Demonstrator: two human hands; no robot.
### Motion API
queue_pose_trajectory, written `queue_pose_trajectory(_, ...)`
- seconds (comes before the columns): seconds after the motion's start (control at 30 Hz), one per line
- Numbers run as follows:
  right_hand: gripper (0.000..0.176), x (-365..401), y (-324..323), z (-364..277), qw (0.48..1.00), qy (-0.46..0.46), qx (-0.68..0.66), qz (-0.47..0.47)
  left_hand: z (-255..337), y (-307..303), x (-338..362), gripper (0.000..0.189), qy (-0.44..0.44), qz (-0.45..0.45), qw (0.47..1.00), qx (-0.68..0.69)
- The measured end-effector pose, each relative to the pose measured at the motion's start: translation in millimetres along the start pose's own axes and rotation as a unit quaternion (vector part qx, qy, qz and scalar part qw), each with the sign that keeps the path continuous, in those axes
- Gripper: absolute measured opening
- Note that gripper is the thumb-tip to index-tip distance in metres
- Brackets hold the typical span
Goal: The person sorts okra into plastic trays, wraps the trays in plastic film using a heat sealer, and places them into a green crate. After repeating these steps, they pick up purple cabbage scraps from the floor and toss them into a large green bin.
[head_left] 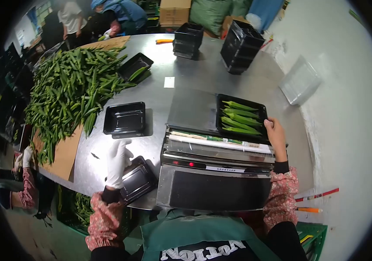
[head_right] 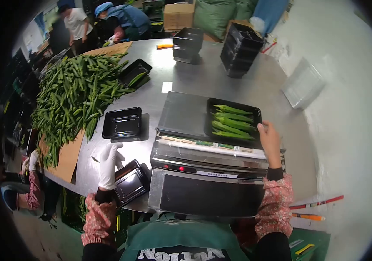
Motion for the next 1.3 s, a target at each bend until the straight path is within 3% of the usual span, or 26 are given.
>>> queue_pose_trajectory(0.2, 0.035, 19.9, -32.7, -6.3, 0.988, -0.028, 0.042, 0.148, -8.5, 14.8, 11.1, 0.024, -0.010, -0.035, 0.996, 0.077)
queue_pose_trajectory(0.4, 0.019, 55.6, -61.8, -27.5, 0.988, -0.142, 0.036, 0.040, -24.9, 70.5, 11.4, 0.024, -0.001, -0.147, 0.989, -0.008)
queue_pose_trajectory(0.43, 0.017, 57.6, -62.0, -19.1, 0.988, -0.149, 0.034, 0.025, -24.9, 80.3, 7.5, 0.023, 0.060, -0.164, 0.983, -0.048)
queue_pose_trajectory(0.47, 0.017, 59.8, -64.5, -14.9, 0.983, -0.172, 0.055, 0.014, -11.7, 93.2, 7.6, 0.022, 0.195, -0.186, 0.952, -0.148)
queue_pose_trajectory(0.53, 0.016, 64.2, -65.3, -5.2, 0.971, -0.220, 0.095, -0.011, 31.9, 130.5, 23.9, 0.022, 0.379, -0.226, 0.839, -0.318)
queue_pose_trajectory(0.63, 0.018, 70.0, -69.4, 6.7, 0.957, -0.260, 0.127, -0.031, 36.6, 152.0, 19.2, 0.024, 0.451, -0.263, 0.752, -0.402)
queue_pose_trajectory(0.73, 0.024, 64.7, -79.4, 6.2, 0.953, -0.264, 0.145, -0.010, 46.3, 164.8, 14.4, 0.026, 0.479, -0.251, 0.696, -0.472)
queue_pose_trajectory(0.83, 0.032, 33.7, -58.1, 21.5, 0.988, -0.139, -0.029, -0.067, 48.1, 170.1, 4.7, 0.031, 0.469, -0.264, 0.699, -0.472)
queue_pose_trajectory(0.9, 0.050, 19.4, -29.8, 24.1, 0.968, 0.032, -0.175, -0.178, 49.8, 177.5, 3.8, 0.035, 0.452, -0.276, 0.701, -0.477)
queue_pose_trajectory(1.0, 0.057, 0.1, -6.5, -5.9, 0.975, -0.014, -0.159, -0.154, 46.9, 183.6, 4.4, 0.039, 0.429, -0.284, 0.683, -0.519)
queue_pose_trajectory(1.1, 0.045, -9.7, 18.8, -17.5, 0.987, -0.151, -0.002, -0.055, 35.6, 181.1, 4.0, 0.041, 0.421, -0.289, 0.610, -0.607)
queue_pose_trajectory(1.2, 0.039, -6.9, 22.1, -16.3, 0.993, -0.093, -0.021, -0.070, 34.5, 177.0, 10.4, 0.049, 0.423, -0.353, 0.603, -0.577)
queue_pose_trajectory(1.3, 0.040, -2.3, 16.3, -22.1, 0.991, -0.104, 0.026, -0.076, 28.6, 176.1, 4.4, 0.054, 0.404, -0.381, 0.550, -0.624)
Point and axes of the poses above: each hand's wrist, its own x-axis away from the middle knuckle, its own y-axis out of the palm, z = x × y, the point moved 8 cm from there along -x, towards the middle knuckle, and after that the axes turned 13 degrees about x, right-handed, at the moved point
